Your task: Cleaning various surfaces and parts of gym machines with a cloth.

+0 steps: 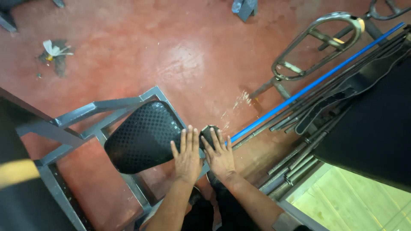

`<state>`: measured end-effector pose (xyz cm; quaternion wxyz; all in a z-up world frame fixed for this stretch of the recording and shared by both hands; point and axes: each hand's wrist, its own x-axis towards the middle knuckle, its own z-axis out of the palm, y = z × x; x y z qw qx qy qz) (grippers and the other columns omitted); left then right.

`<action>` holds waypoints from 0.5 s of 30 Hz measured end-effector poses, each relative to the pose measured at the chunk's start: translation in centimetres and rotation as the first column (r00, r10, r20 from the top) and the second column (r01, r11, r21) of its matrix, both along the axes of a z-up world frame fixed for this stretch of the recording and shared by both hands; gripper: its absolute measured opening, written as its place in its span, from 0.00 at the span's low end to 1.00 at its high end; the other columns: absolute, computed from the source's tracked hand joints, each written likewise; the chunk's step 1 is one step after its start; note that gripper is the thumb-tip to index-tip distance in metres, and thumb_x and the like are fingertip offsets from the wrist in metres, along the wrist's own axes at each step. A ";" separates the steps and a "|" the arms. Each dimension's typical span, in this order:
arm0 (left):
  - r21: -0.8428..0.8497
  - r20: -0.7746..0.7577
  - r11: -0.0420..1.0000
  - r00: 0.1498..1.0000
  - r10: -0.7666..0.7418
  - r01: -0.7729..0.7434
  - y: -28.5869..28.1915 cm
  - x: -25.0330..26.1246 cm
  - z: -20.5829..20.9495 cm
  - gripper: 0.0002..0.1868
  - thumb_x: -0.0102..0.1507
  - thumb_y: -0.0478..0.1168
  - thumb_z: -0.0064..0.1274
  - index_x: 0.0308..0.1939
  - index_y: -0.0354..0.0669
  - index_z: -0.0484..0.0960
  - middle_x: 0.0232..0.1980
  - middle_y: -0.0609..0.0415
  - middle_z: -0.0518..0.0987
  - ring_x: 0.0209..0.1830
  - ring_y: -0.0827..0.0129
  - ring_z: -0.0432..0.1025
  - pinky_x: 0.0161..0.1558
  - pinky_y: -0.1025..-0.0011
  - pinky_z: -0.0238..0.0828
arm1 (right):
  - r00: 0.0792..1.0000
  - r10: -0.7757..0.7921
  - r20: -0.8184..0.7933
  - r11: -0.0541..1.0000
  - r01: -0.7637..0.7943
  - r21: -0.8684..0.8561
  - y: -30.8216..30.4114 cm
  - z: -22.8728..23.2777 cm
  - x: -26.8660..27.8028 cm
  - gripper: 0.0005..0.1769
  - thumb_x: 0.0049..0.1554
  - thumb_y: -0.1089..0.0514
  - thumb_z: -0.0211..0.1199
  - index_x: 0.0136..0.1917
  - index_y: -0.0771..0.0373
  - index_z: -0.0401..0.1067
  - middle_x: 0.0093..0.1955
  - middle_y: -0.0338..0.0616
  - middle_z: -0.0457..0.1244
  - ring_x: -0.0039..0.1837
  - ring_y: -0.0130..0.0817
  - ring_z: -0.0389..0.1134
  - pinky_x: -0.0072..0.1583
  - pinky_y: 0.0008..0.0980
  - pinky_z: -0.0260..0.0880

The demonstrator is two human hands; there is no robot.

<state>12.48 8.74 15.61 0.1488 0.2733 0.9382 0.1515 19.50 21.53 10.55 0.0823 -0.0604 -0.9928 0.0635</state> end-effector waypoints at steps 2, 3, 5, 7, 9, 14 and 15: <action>0.032 -0.085 0.999 0.996 -0.019 0.022 0.8 0.5 -0.6 0.53 0.58 0.48 0.58 0.80 0.47 0.42 0.85 0.54 0.41 0.84 0.59 0.36 0.75 0.36 0.32 | 0.999 -0.033 -0.004 0.999 0.033 -0.002 0.5 1.5 0.6 0.32 0.57 0.50 0.59 0.75 0.49 0.64 0.82 0.55 0.46 0.82 0.55 0.43 0.74 0.68 0.41; 0.059 -0.149 0.997 0.988 -0.038 0.047 0.8 1.4 -1.0 0.52 0.59 0.47 0.57 0.81 0.47 0.43 0.85 0.55 0.41 0.84 0.59 0.37 0.75 0.36 0.32 | 0.998 -0.069 0.014 0.998 0.069 -0.009 0.2 2.1 1.7 0.32 0.57 0.49 0.59 0.75 0.49 0.64 0.82 0.56 0.46 0.82 0.56 0.43 0.73 0.70 0.40; 0.090 -0.185 0.992 0.980 -0.068 0.085 0.7 2.6 0.1 0.50 0.60 0.45 0.56 0.80 0.47 0.43 0.84 0.54 0.42 0.84 0.58 0.38 0.74 0.36 0.32 | 0.994 -0.096 -0.054 0.995 0.095 -0.014 0.1 3.5 2.9 0.32 0.58 0.48 0.60 0.75 0.49 0.64 0.82 0.57 0.46 0.81 0.57 0.43 0.73 0.70 0.41; 0.124 -0.223 0.983 0.969 -0.103 0.133 1.1 3.6 0.8 0.49 0.61 0.44 0.54 0.80 0.47 0.44 0.84 0.54 0.42 0.84 0.58 0.38 0.74 0.36 0.32 | 0.984 -0.129 -0.124 0.992 0.128 -0.016 0.2 4.7 4.2 0.32 0.59 0.47 0.60 0.75 0.50 0.63 0.81 0.57 0.46 0.81 0.57 0.44 0.73 0.70 0.42; 0.150 -0.165 0.973 0.975 -0.150 0.175 1.2 4.6 1.1 0.48 0.60 0.43 0.52 0.79 0.46 0.44 0.83 0.54 0.42 0.83 0.58 0.38 0.74 0.34 0.31 | 0.983 -0.155 -0.103 0.985 0.161 0.054 -0.2 5.8 5.5 0.32 0.57 0.48 0.60 0.75 0.48 0.64 0.81 0.55 0.48 0.82 0.56 0.45 0.75 0.69 0.42; 0.124 -0.291 0.957 0.932 -0.217 0.261 2.3 6.1 2.8 0.45 0.61 0.39 0.48 0.80 0.44 0.44 0.84 0.53 0.42 0.84 0.57 0.38 0.73 0.33 0.31 | 0.973 -0.171 -0.157 0.977 0.189 0.104 -0.2 7.7 7.7 0.32 0.55 0.48 0.60 0.73 0.51 0.65 0.80 0.55 0.49 0.81 0.58 0.44 0.74 0.71 0.41; 0.099 -0.323 0.957 0.918 -0.230 0.274 2.6 6.2 3.4 0.45 0.61 0.38 0.47 0.80 0.42 0.44 0.84 0.52 0.42 0.84 0.57 0.37 0.73 0.33 0.31 | 0.970 -0.177 -0.168 0.974 0.197 0.113 0.0 7.8 7.8 0.31 0.56 0.49 0.59 0.72 0.51 0.66 0.80 0.55 0.49 0.82 0.58 0.44 0.74 0.71 0.40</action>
